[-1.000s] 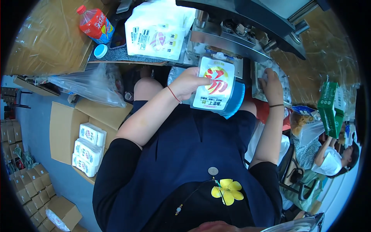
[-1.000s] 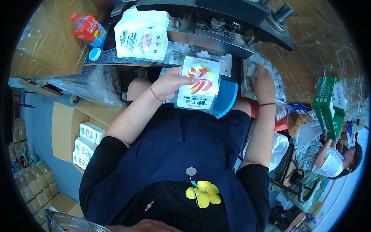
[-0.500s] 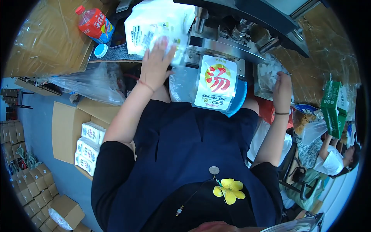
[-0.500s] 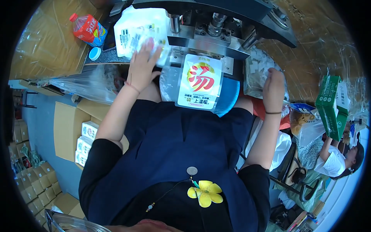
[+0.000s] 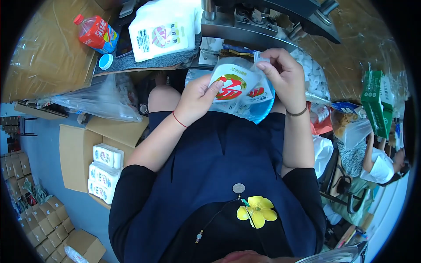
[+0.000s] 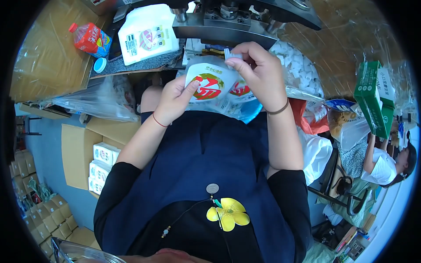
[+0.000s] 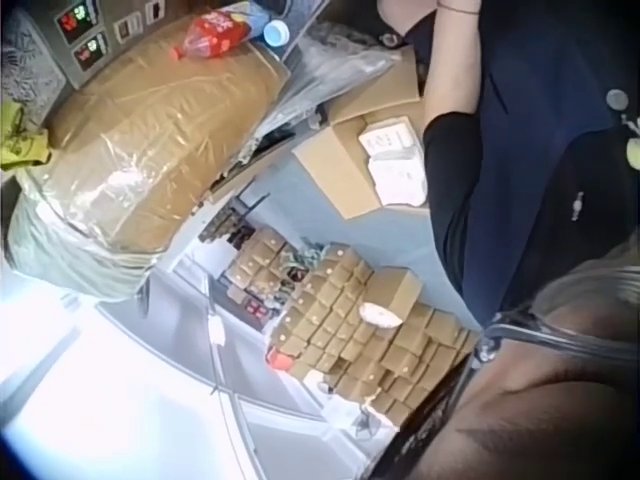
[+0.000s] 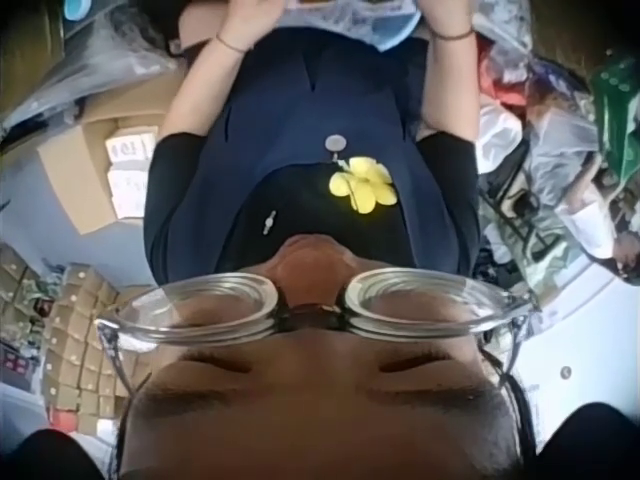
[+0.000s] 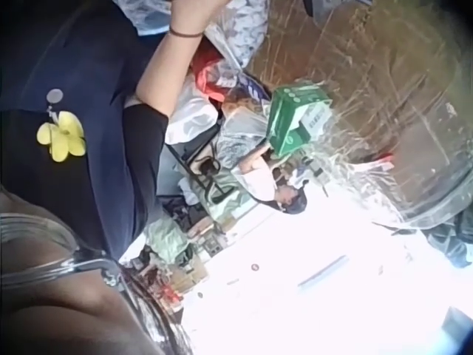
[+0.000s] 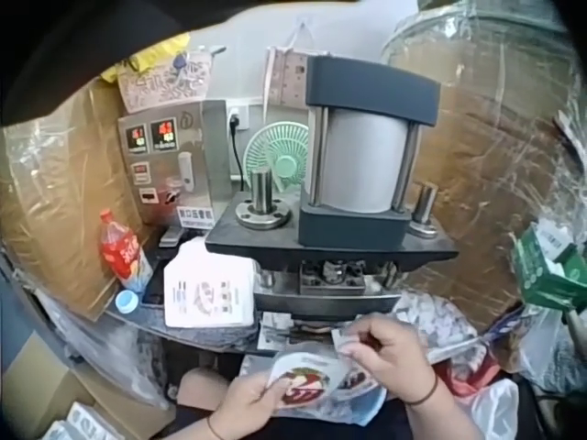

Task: Using a machine to package and seal items into plastic bags at a workstation.

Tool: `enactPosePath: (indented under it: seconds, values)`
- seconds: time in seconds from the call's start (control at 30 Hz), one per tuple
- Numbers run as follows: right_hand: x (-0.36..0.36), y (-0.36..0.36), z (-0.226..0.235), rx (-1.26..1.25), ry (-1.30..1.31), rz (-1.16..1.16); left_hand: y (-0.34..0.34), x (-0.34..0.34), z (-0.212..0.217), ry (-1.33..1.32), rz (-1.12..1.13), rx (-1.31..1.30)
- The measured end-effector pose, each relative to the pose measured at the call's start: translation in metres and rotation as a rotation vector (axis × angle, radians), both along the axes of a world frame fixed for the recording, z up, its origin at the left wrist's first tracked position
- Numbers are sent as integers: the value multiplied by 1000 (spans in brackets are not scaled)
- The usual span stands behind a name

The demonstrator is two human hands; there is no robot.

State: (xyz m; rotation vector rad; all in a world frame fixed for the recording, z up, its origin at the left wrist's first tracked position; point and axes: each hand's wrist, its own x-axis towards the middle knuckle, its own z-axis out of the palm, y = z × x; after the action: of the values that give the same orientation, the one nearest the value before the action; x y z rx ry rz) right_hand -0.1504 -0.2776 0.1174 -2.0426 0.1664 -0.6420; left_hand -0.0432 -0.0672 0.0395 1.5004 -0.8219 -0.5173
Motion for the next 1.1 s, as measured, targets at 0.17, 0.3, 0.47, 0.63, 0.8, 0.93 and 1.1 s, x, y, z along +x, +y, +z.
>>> enactPosePath:
  seconds: [0.17, 0.3, 0.47, 0.63, 0.8, 0.93, 1.1]
  values:
    - [-19, -15, -1, 126, -82, -89, -6, -13, -15, 254, -35, -74]
    - [-21, -8, -7, 166, -54, -24, -12, -21, -23, 266, -125, -69]
    - [-24, -1, 9, -181, 140, 77, -12, -35, -14, 288, -154, 1]
    - [-37, -17, 21, -470, 264, 276, -16, -46, -13, 428, -297, 41]
    - [-36, -31, 20, -475, 385, 246, -18, -47, -12, 709, -450, 37]
    - [-39, -97, -19, -775, 437, -277, -20, -31, -17, 801, -379, 56]
    - [-44, -129, -66, -769, 600, -248, -27, 0, -16, 895, -319, -47]
